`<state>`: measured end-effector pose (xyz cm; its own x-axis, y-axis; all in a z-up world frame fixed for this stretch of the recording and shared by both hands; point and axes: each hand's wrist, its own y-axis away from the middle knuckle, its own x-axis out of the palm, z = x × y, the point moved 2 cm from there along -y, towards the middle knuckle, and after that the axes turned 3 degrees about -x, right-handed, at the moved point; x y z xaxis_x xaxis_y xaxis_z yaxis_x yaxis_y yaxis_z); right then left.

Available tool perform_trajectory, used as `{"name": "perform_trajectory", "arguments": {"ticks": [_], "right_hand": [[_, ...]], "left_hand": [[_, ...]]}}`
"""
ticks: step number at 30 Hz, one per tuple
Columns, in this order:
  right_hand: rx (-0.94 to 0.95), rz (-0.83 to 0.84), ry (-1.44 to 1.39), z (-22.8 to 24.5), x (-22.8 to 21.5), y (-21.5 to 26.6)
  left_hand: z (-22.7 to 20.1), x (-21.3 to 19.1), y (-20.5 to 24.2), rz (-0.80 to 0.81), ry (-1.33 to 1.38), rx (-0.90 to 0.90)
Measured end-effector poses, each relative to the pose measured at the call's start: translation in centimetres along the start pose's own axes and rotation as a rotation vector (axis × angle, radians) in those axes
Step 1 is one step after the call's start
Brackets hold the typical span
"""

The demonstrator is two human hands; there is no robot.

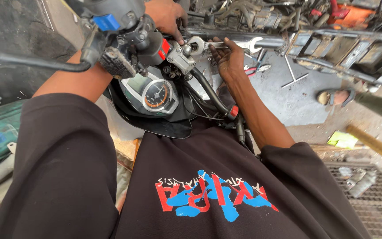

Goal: The person works on the handlebar assembly of a motorcycle, using a wrench to loosen or tighten bolts and then handling small components by hand.

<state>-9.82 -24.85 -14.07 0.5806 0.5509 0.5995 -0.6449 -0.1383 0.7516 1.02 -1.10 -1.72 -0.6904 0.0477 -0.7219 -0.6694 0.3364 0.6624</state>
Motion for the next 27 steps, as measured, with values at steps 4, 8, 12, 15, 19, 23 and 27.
{"name": "perform_trajectory", "arguments": {"ticks": [4,8,12,15,19,23,27], "right_hand": [[-0.051,0.034,0.064,0.7,1.2,0.4],[-0.11,0.069,0.106,1.2,2.1,1.0],[-0.141,0.084,0.139,1.7,2.7,1.7],[-0.158,0.132,0.194,2.0,3.2,2.3],[-0.274,0.139,0.262,3.1,4.2,3.6],[-0.422,0.181,0.506,5.0,5.7,5.5],[-0.52,0.248,0.634,6.4,7.5,6.0]], "left_hand": [[0.6,-0.2,0.0,0.06,0.052,0.032],[1.1,0.1,-0.2,0.049,0.046,0.002],[1.2,0.4,-0.6,0.1,0.038,-0.036],[0.9,0.0,-0.7,0.104,0.015,-0.037],[0.7,-1.0,-0.5,0.181,0.071,0.022],[-0.6,-2.1,1.9,0.126,0.047,-0.054],[-0.9,-3.2,5.1,0.105,0.032,-0.063]]}}
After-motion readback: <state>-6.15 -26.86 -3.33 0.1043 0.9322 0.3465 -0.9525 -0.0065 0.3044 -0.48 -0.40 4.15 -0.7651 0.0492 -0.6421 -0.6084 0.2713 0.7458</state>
